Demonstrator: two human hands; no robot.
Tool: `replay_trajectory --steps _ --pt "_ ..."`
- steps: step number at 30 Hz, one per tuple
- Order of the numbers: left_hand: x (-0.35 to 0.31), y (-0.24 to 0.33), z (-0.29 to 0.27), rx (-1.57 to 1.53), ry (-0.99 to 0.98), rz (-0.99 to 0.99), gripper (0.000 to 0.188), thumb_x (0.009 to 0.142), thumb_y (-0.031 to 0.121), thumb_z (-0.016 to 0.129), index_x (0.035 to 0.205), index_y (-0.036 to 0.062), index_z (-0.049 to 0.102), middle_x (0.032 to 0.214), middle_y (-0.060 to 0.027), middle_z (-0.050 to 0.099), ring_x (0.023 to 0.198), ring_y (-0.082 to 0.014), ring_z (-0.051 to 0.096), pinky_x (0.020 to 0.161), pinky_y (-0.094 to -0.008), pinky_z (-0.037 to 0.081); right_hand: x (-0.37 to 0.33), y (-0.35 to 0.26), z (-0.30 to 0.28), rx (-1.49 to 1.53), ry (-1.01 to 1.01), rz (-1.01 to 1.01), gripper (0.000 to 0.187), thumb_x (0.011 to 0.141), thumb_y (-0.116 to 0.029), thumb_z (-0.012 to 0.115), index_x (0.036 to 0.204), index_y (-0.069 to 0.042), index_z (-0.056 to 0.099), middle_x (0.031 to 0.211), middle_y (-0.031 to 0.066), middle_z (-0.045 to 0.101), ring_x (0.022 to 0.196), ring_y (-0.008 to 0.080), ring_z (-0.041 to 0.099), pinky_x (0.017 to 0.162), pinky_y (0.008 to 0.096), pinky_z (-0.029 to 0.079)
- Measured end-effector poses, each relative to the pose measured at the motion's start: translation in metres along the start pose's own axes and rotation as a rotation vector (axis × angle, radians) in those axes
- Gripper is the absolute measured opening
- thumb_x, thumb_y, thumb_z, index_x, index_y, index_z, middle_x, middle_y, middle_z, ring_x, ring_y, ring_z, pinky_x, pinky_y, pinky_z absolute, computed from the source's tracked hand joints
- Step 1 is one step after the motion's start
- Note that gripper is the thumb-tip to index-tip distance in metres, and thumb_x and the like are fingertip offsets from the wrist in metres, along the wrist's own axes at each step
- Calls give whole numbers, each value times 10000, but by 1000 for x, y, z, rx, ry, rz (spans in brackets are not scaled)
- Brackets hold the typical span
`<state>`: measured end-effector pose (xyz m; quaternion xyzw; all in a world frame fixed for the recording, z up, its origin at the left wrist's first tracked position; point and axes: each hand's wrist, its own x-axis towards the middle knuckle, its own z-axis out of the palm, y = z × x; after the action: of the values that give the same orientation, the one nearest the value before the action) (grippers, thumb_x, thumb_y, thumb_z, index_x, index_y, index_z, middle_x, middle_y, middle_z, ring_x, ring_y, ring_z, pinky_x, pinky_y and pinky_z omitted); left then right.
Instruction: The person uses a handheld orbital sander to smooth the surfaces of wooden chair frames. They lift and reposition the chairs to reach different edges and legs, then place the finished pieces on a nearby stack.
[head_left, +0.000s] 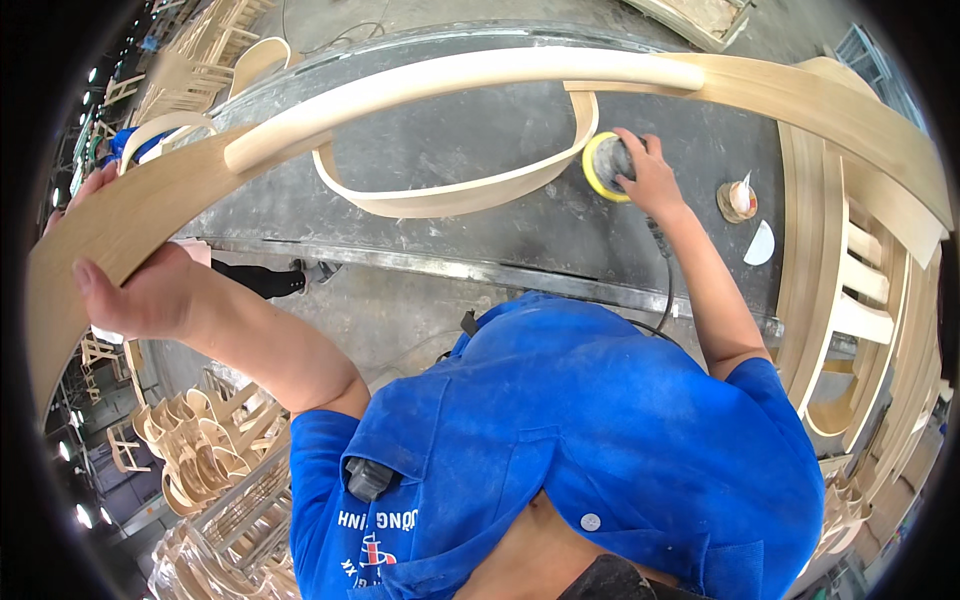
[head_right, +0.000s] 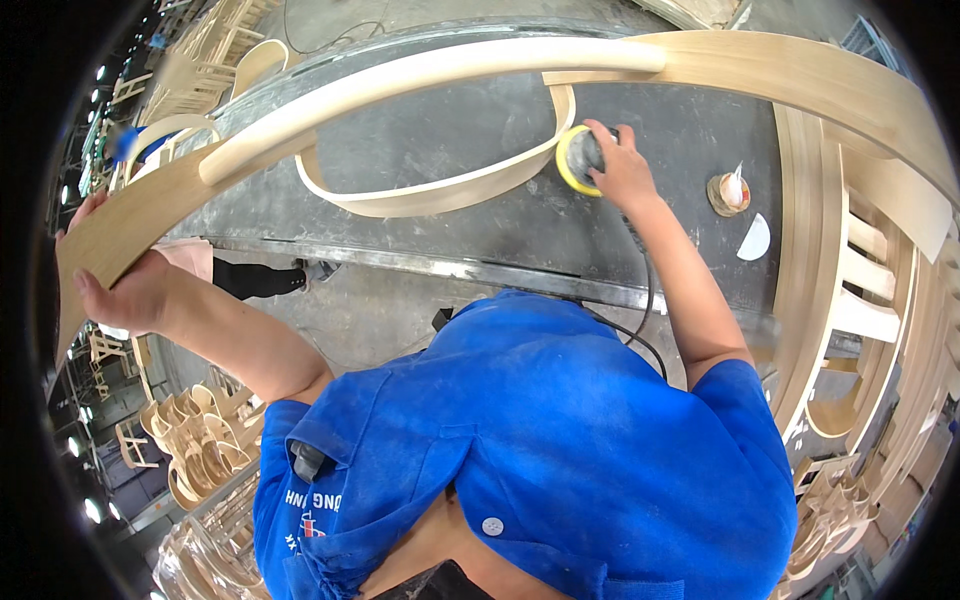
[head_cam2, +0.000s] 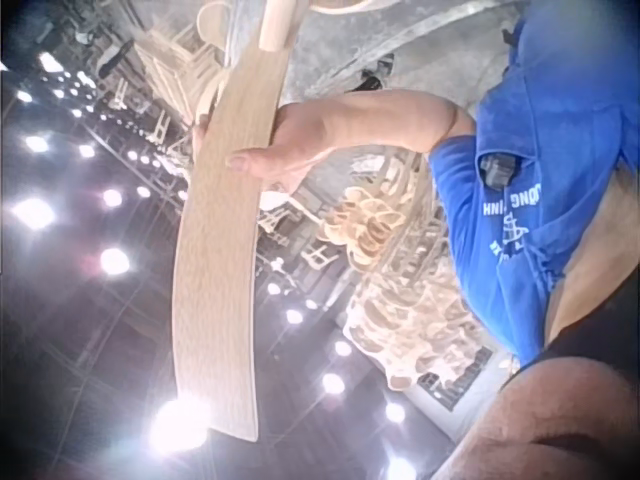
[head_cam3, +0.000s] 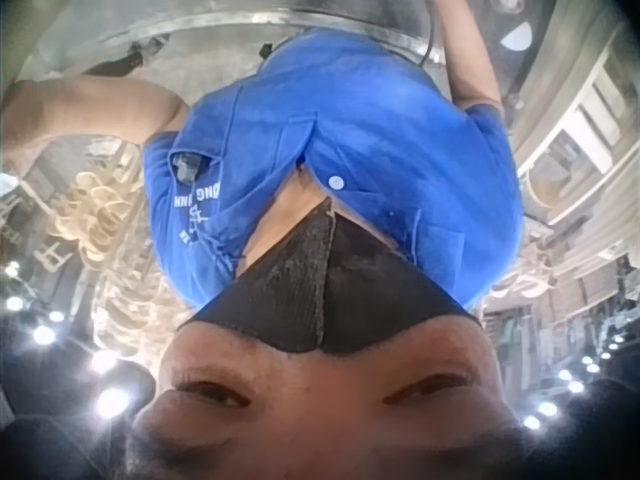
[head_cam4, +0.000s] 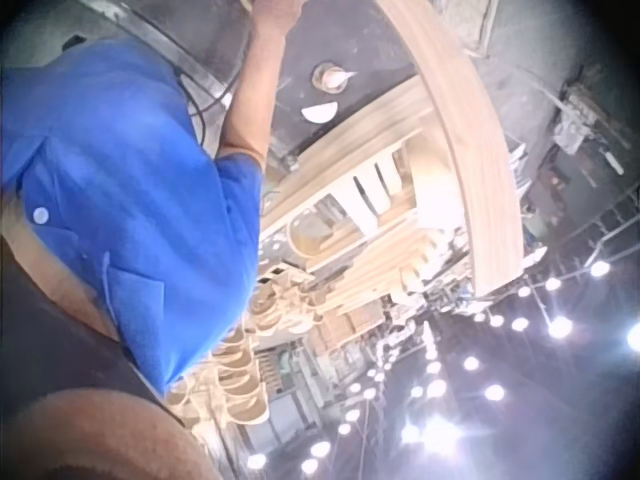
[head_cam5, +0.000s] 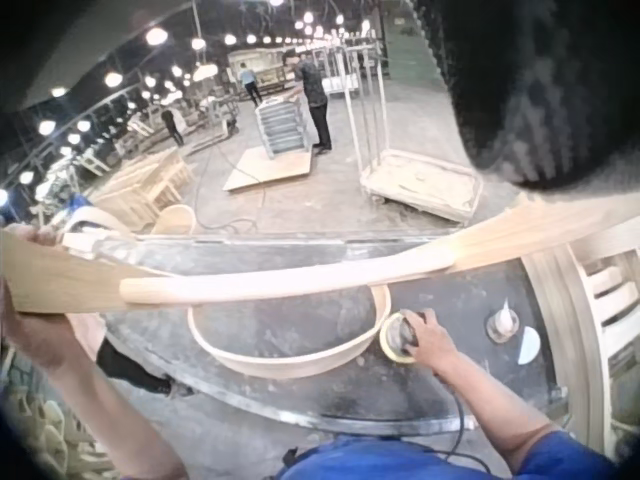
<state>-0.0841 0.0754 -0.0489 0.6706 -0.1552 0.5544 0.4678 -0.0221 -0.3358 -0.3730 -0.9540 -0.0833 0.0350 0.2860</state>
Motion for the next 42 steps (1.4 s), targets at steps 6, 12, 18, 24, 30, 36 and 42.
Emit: replay_trajectory --steps 6,12,18,24,30,36,42 --pt "-2 1 -1 1 -13 31 648 756 409 546 1184 -55 399 947 -306 619 933 -372 615 857 -466 502 14 -47 15 -79 -104 -189 744 747 -74 724 1388 -284 410 1287 227 400 932 425 626 829 444 534" --pt "-8 19 12 56 -20 100 698 769 415 561 1200 -89 346 899 -264 639 906 -338 621 870 -413 491 15 -120 26 -41 -306 -384 735 738 -18 693 1381 -255 428 1298 227 393 980 414 612 854 442 520" --pt "-15 35 25 25 -23 126 684 752 387 606 1193 -79 369 890 -261 635 868 -318 627 834 -406 490 17 -197 46 -37 -312 -641 690 766 30 599 1382 -239 444 1273 219 414 946 410 614 840 449 517" --pt "-16 40 30 19 -17 112 632 750 351 602 1197 -46 394 888 -252 632 866 -321 625 836 -419 488 32 -246 54 57 -423 -684 665 802 31 547 1396 -247 437 1340 220 387 1080 408 566 919 465 480" --pt "-18 38 27 34 -19 74 652 709 379 596 1164 -45 401 910 -248 623 920 -318 612 877 -407 486 32 -234 44 40 -419 -628 675 808 41 529 1397 -271 426 1360 213 371 1056 407 579 909 459 492" --pt "-16 34 27 -59 -24 161 612 728 309 647 1177 -54 442 917 -211 600 851 -316 639 737 -407 524 32 -234 31 -52 -554 -561 600 854 -4 477 1395 -259 427 1365 214 365 1084 395 572 919 458 484" --pt "-15 43 32 -60 -54 142 639 707 271 690 1193 -61 443 1046 -194 551 826 -317 638 714 -414 536 50 -289 60 60 -378 -696 572 845 -16 485 1368 -246 451 1352 202 377 1089 355 584 889 436 507"
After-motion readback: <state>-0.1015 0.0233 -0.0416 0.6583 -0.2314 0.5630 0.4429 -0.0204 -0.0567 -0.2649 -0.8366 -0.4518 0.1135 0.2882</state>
